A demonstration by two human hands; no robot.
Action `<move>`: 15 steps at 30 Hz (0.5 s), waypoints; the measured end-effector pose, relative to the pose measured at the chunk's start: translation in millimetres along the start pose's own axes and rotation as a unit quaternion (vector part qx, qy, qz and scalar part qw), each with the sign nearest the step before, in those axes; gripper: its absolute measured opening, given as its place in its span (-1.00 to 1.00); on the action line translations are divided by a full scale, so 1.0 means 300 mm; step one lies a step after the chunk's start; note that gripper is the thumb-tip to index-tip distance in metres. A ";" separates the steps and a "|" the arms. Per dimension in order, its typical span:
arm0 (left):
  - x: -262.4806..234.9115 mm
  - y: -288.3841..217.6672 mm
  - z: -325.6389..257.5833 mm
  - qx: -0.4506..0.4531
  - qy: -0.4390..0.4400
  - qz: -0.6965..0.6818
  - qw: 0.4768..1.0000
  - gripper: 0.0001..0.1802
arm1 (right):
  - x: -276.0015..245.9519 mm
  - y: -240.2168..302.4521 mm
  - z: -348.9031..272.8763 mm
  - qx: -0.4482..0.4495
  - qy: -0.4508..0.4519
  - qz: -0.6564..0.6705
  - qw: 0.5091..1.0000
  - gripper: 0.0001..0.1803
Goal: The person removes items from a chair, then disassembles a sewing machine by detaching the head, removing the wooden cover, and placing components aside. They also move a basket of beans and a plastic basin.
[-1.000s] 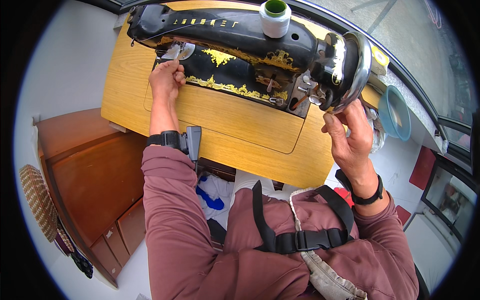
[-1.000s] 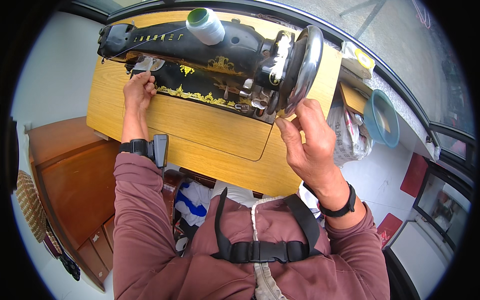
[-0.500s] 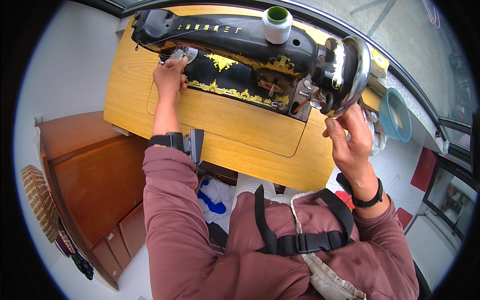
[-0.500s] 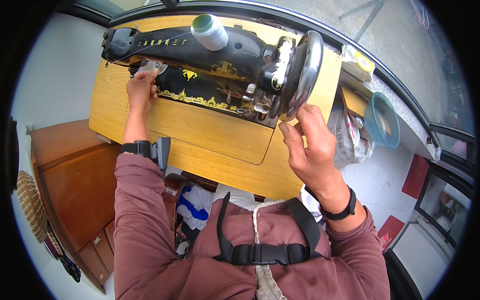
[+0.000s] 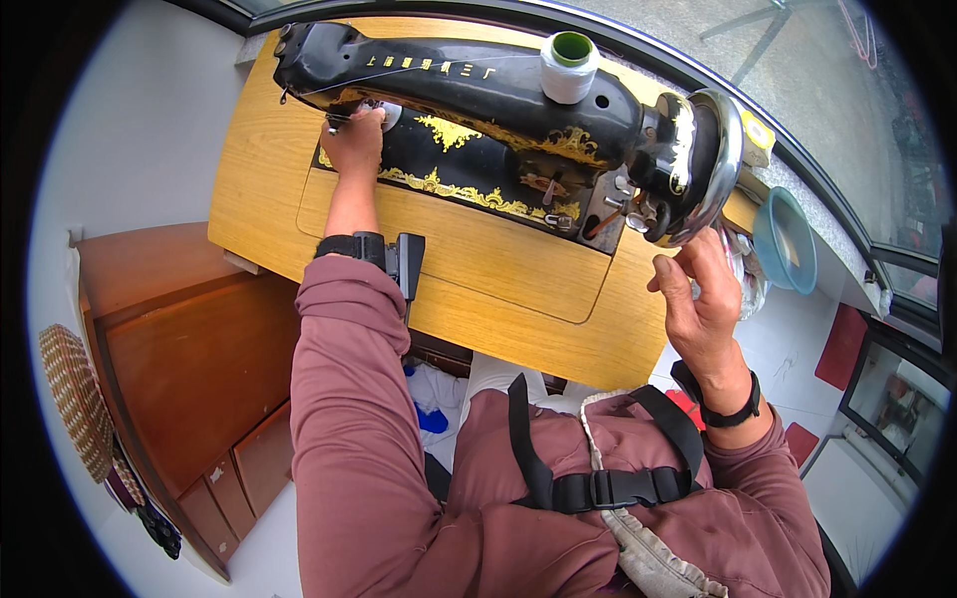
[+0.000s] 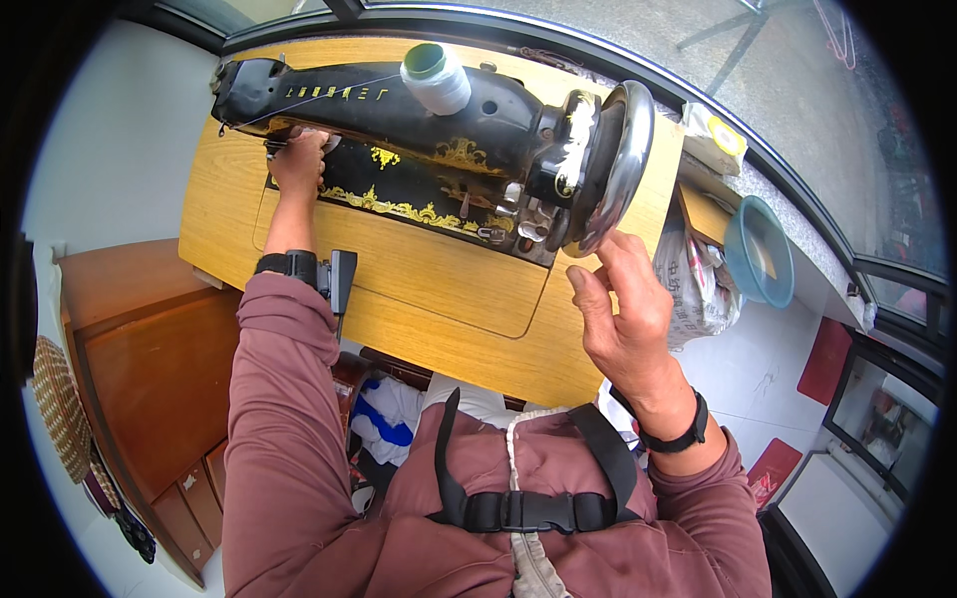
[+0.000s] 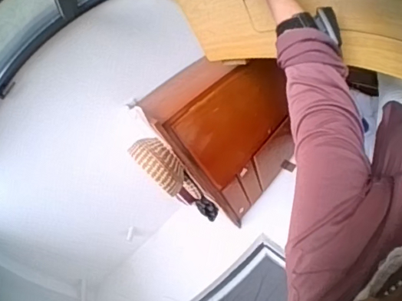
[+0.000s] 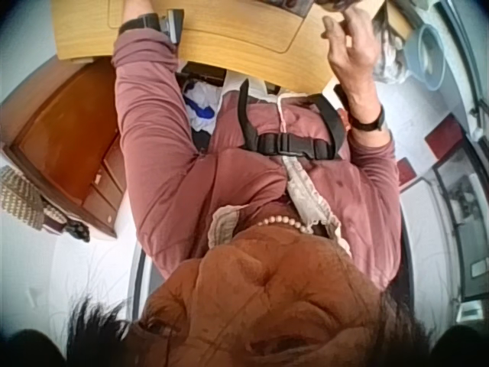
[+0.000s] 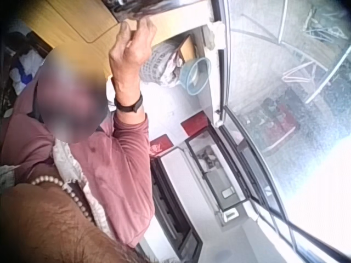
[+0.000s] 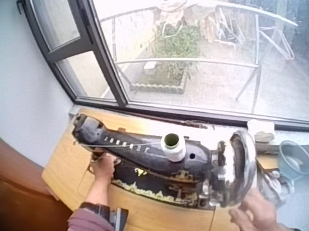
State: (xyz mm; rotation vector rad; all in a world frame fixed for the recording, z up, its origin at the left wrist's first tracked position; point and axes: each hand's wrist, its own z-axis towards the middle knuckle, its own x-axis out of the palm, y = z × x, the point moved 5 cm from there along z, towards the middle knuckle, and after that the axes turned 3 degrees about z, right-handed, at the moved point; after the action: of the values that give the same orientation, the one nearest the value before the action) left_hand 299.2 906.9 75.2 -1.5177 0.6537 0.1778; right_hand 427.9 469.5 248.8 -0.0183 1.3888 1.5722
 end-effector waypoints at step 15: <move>-0.030 -0.098 -0.153 -0.048 0.031 -0.159 0.986 -0.92 | -0.006 0.207 0.016 0.010 0.199 0.205 0.958 -0.77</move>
State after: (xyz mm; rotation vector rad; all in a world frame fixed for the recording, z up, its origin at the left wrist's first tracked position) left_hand 293.6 863.4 108.7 -1.7048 0.4481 -0.0829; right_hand 390.7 481.5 297.5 -0.0371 1.8070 1.9738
